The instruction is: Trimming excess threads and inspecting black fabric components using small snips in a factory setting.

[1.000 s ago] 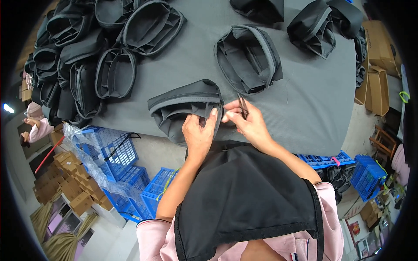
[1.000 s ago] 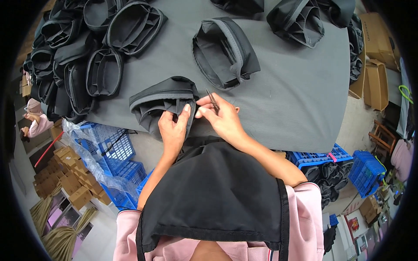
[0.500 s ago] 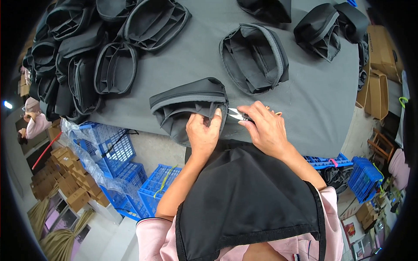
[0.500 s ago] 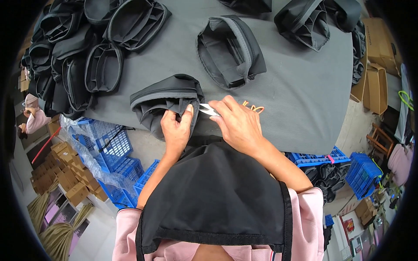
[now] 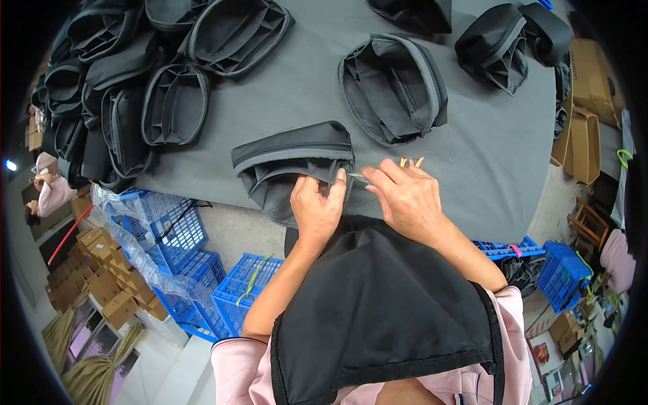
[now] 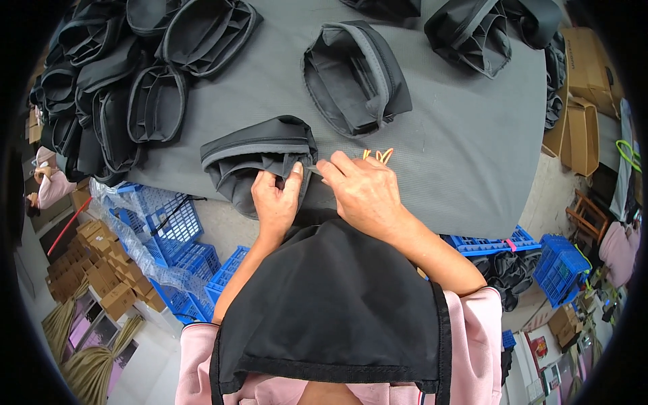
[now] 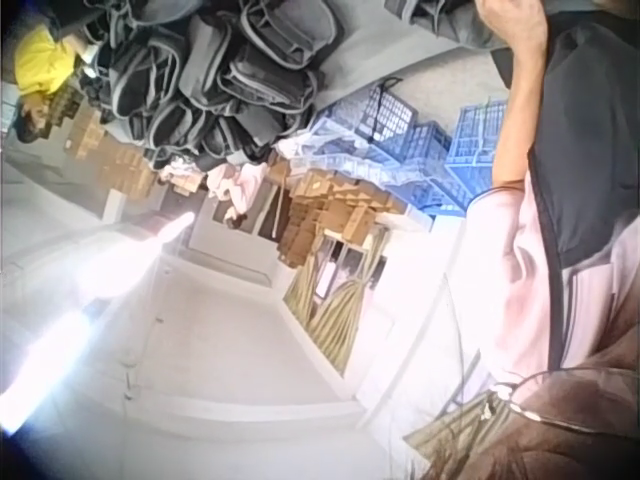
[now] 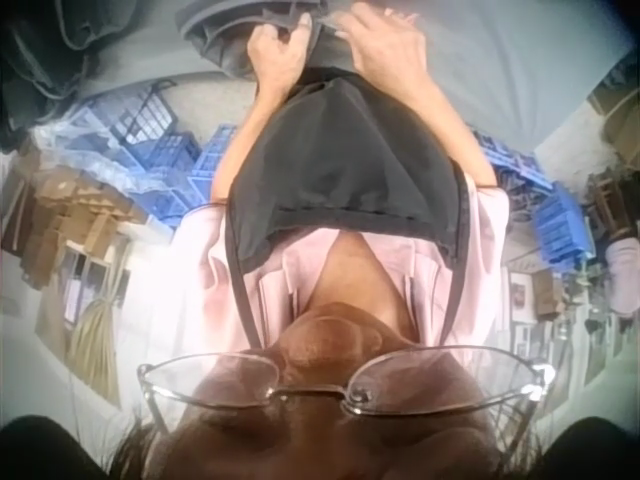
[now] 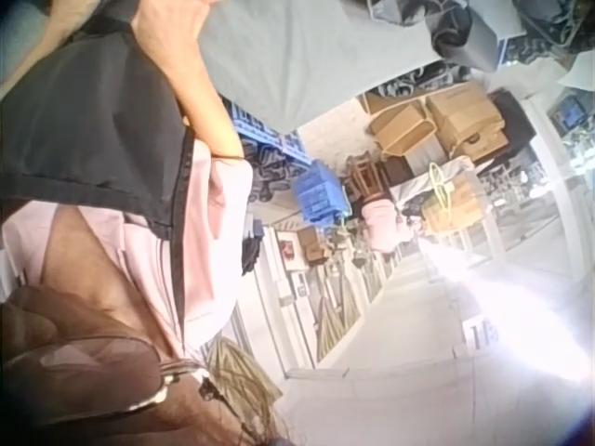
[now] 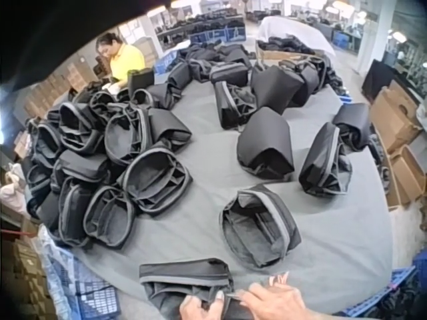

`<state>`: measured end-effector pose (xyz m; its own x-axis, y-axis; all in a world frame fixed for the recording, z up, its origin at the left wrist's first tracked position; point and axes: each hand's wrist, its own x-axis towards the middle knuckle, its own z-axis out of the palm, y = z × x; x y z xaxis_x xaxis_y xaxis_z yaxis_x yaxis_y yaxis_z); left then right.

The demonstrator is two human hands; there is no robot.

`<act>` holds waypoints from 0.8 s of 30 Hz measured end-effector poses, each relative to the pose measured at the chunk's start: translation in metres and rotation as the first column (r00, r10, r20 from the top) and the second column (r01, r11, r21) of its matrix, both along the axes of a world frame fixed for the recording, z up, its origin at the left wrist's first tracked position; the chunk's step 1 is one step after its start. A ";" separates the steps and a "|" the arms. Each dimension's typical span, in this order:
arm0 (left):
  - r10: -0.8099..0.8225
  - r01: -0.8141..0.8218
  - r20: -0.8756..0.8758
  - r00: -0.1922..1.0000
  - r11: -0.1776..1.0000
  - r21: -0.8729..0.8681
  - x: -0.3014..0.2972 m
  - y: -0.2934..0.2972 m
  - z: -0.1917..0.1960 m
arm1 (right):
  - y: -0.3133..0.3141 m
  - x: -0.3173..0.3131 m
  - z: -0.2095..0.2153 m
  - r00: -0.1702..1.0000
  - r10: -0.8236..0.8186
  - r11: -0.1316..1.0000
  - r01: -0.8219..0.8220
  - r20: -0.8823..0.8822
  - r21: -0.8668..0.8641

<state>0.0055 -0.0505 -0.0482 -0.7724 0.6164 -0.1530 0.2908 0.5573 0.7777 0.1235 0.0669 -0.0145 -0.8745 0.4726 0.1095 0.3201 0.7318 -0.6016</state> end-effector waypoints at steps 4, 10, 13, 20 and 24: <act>0.043 -0.045 0.048 0.998 0.998 0.044 0.001 0.005 0.003 | -0.001 0.003 -0.004 0.996 -0.087 0.985 0.081 -0.033 -0.155; -0.010 0.012 -0.050 0.999 0.999 0.038 -0.004 0.004 0.001 | -0.002 0.000 -0.009 0.992 -0.112 0.962 0.093 -0.058 -0.257; 0.032 -0.053 0.183 0.983 0.992 0.115 -0.012 0.006 0.010 | -0.001 0.005 -0.007 0.980 -0.182 0.929 0.143 -0.083 -0.341; 0.005 0.007 0.348 0.937 0.999 -0.034 -0.026 0.007 0.008 | -0.010 0.016 -0.008 0.988 -0.134 0.869 0.080 -0.078 -0.488; -0.021 0.039 0.312 0.950 0.998 -0.051 -0.025 0.010 0.009 | -0.011 0.012 -0.011 0.993 -0.069 0.910 0.023 -0.098 -0.413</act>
